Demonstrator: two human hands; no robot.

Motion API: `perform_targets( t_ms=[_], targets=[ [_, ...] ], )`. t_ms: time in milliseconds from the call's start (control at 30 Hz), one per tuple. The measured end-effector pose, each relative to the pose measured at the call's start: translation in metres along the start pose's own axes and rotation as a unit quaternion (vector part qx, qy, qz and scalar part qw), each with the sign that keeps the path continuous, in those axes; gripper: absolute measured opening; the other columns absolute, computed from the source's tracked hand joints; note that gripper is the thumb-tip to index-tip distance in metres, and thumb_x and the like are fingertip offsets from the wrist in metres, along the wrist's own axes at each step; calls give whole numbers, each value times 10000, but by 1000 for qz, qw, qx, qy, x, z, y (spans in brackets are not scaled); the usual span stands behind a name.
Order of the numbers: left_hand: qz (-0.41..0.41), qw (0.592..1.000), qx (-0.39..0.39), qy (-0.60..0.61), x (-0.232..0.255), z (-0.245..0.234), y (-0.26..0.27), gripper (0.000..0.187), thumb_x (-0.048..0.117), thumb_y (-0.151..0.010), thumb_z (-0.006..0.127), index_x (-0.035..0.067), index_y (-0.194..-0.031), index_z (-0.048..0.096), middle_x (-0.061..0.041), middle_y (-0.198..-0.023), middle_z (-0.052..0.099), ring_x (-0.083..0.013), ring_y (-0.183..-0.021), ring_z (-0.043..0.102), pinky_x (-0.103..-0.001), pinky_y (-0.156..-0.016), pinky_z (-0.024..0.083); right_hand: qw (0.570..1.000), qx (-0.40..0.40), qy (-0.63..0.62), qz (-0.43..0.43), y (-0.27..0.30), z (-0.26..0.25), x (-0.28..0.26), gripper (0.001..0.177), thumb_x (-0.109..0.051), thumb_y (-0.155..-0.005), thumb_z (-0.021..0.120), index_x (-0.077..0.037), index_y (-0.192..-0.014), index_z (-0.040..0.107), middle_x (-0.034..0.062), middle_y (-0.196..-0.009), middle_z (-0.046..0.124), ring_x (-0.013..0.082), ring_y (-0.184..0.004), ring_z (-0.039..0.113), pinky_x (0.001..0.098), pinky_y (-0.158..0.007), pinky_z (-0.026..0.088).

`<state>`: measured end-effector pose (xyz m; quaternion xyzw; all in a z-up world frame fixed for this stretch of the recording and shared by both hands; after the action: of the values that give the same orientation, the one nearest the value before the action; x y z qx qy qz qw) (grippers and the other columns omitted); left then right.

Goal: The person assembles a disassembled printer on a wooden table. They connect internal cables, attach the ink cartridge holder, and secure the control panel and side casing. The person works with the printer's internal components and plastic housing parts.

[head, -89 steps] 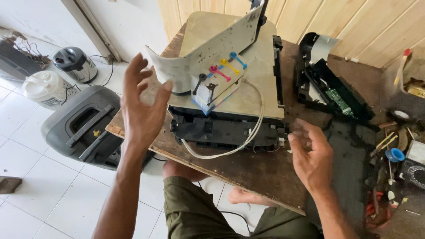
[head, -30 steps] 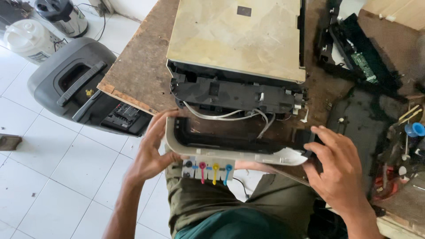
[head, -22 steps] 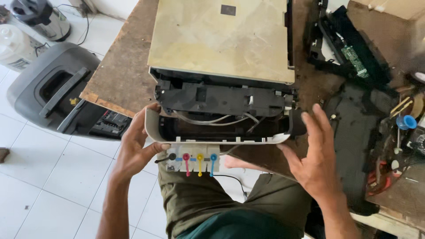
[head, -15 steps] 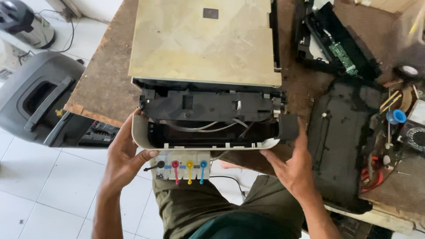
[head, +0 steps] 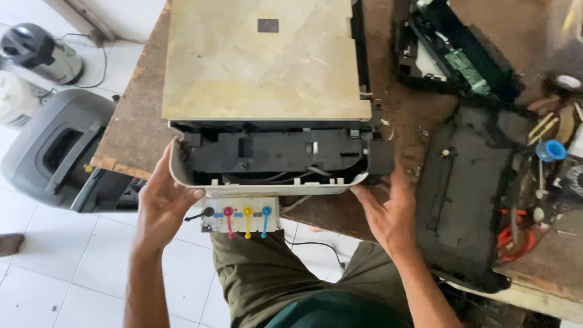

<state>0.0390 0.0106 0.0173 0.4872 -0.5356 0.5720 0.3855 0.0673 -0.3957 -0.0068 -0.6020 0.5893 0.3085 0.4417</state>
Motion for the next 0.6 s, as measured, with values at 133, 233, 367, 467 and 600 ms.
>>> perform_targets(
  t_ms=[133,233,367,467,600],
  targets=[
    [17,999,-1,46,-20,-7,-2,955,-86,-853,823,-26,-1702,388,-186,-1754,423,-378,-1622,423,-606,-1252,484,998,-15,-51,28,-1,7,-7,837,-149,-954,842,-49,-1692,460,249,-1507,647,370,-1300,679,544,-1044,594],
    [10,999,-1,39,-27,-6,2,984,-97,-850,846,-13,-1710,374,-190,-1787,378,-390,-1629,396,-588,-1229,508,996,-17,-76,35,-3,9,1,824,-127,-971,818,-73,-1701,440,204,-1507,632,327,-1290,676,510,-1074,581],
    [13,1000,-4,-25,-25,-8,9,1070,-63,-822,909,16,-1727,344,-209,-1814,324,-412,-1650,319,-592,-1236,495,992,-37,-114,24,-5,13,-9,796,-67,-961,800,-98,-1677,454,179,-1521,632,295,-1311,676,464,-1036,614],
    [2,999,-8,-46,-21,-8,3,1098,-33,-784,957,20,-1721,387,-203,-1799,362,-365,-1650,343,-566,-1252,479,999,-42,-12,3,-7,9,-30,1113,-101,-761,952,6,-1685,340,332,-1525,549,460,-1375,600,621,-1107,524],
    [-1,999,-34,-39,-11,-5,-7,1075,1,-782,976,61,-1704,426,-229,-1784,387,-444,-1644,344,-611,-1231,504,995,-16,68,-71,-19,7,-27,1158,-120,-719,1023,82,-1647,360,381,-1498,551,513,-1356,612,643,-1053,559]
  ],
)
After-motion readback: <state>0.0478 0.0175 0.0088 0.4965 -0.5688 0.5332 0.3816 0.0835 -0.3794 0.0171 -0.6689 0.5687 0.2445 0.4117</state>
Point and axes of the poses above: each hand's wrist, its own y-axis away from the middle knuckle, its own z-axis out of the palm, x = y × z, the point moved 5 cm from there along -y, towards the middle knuckle
